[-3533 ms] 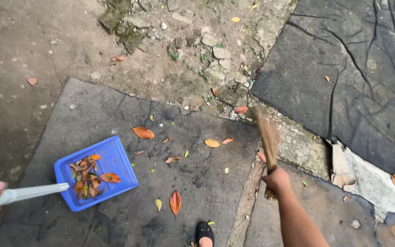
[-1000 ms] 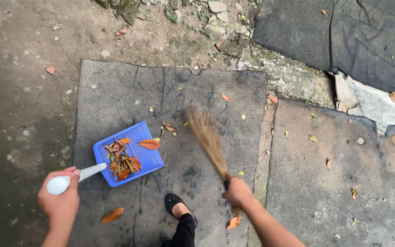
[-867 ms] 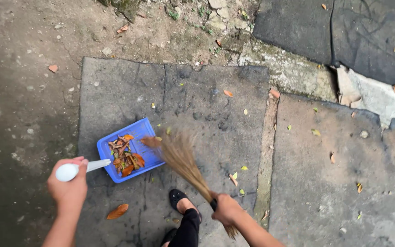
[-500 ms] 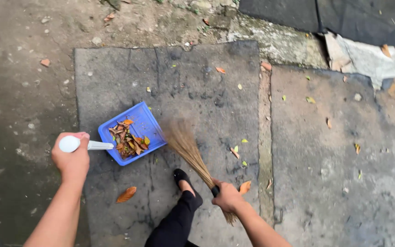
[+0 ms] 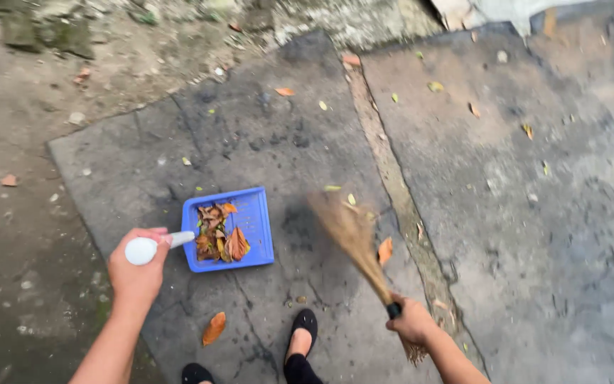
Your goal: Sweep dry leaves into a dustpan and then transfer them into a green plastic basket.
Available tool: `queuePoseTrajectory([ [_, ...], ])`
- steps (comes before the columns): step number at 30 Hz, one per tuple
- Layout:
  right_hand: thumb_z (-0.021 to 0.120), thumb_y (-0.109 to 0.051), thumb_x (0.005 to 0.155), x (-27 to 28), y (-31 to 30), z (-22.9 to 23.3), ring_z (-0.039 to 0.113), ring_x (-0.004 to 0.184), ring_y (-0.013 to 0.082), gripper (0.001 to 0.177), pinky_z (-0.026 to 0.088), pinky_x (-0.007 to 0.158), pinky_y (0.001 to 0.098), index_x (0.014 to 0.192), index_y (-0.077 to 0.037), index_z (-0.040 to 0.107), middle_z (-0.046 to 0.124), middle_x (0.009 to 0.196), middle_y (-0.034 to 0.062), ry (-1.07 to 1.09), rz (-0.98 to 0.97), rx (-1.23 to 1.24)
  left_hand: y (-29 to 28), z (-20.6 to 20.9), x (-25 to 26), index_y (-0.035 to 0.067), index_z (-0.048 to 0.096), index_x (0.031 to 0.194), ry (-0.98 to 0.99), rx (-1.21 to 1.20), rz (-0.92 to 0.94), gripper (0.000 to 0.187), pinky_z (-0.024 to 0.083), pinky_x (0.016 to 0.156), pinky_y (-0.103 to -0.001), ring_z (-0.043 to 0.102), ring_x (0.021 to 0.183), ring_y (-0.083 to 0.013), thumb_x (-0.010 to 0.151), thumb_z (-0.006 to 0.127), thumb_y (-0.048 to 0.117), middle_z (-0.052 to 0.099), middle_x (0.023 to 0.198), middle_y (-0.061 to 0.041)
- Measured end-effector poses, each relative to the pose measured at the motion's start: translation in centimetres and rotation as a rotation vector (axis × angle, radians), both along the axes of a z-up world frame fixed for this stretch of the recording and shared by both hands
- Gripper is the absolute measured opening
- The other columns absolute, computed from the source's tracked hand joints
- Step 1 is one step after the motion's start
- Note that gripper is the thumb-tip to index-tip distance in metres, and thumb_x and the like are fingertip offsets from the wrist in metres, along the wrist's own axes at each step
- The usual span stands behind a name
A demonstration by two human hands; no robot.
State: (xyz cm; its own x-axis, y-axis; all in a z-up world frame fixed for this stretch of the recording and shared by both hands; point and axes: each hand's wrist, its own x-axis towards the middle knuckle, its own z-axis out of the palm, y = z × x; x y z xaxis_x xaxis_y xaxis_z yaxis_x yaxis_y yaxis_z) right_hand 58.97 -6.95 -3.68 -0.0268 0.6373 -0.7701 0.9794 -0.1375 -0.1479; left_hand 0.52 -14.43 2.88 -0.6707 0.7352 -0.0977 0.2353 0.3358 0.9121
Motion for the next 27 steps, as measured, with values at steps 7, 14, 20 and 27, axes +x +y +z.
queuePoseTrajectory([
  [7, 0.082, -0.019, 0.062, 7.0, -14.0, 2.8, 0.076, 0.101, 0.0298, 0.087, 0.057, 0.092, 0.0382, 0.144, -0.026, 0.054, 0.079, 0.103, 0.0136, 0.098, -0.343, 0.200, 2.6, -2.3, -1.0, 0.004, 0.063, 0.091, 0.026, 0.062, -0.169, 0.015, 0.055, 0.090, -0.031, 0.071, 0.100, -0.0149, 0.092, 0.078, 0.003, 0.077, 0.107, -0.010],
  [14, 0.087, -0.023, 0.069, 4.1, -17.9, -0.2, 0.073, 0.110, 0.0305, 0.081, 0.057, 0.098, 0.0366, 0.144, -0.021, 0.056, 0.075, 0.113, 0.0164, -0.087, -0.383, 0.002, 3.5, -1.6, 0.3, 0.004, 0.063, 0.093, 0.034, 0.019, -0.217, 0.016, 0.056, 0.089, -0.031, 0.071, 0.098, -0.0143, 0.092, 0.079, 0.004, 0.077, 0.106, -0.010],
  [20, 0.082, -0.012, 0.059, 4.3, -15.7, 4.6, 0.073, 0.107, 0.0298, 0.091, 0.053, 0.095, 0.0411, 0.145, -0.025, 0.056, 0.075, 0.119, 0.0133, 0.310, -0.342, 0.243, 4.5, 0.1, 1.1, 0.005, 0.065, 0.093, 0.044, 0.014, -0.188, 0.013, 0.056, 0.090, -0.030, 0.070, 0.098, -0.0131, 0.093, 0.078, 0.005, 0.077, 0.107, -0.009],
  [27, 0.084, -0.021, 0.069, 1.1, -7.6, 0.1, 0.070, 0.110, 0.0336, 0.082, 0.056, 0.097, 0.0401, 0.145, -0.020, 0.052, 0.072, 0.117, 0.0178, 0.007, -0.195, 0.065, 7.5, -2.3, 2.7, 0.004, 0.065, 0.093, 0.067, -0.008, -0.208, 0.014, 0.055, 0.090, -0.030, 0.071, 0.099, -0.0137, 0.093, 0.079, 0.004, 0.077, 0.106, -0.009],
])
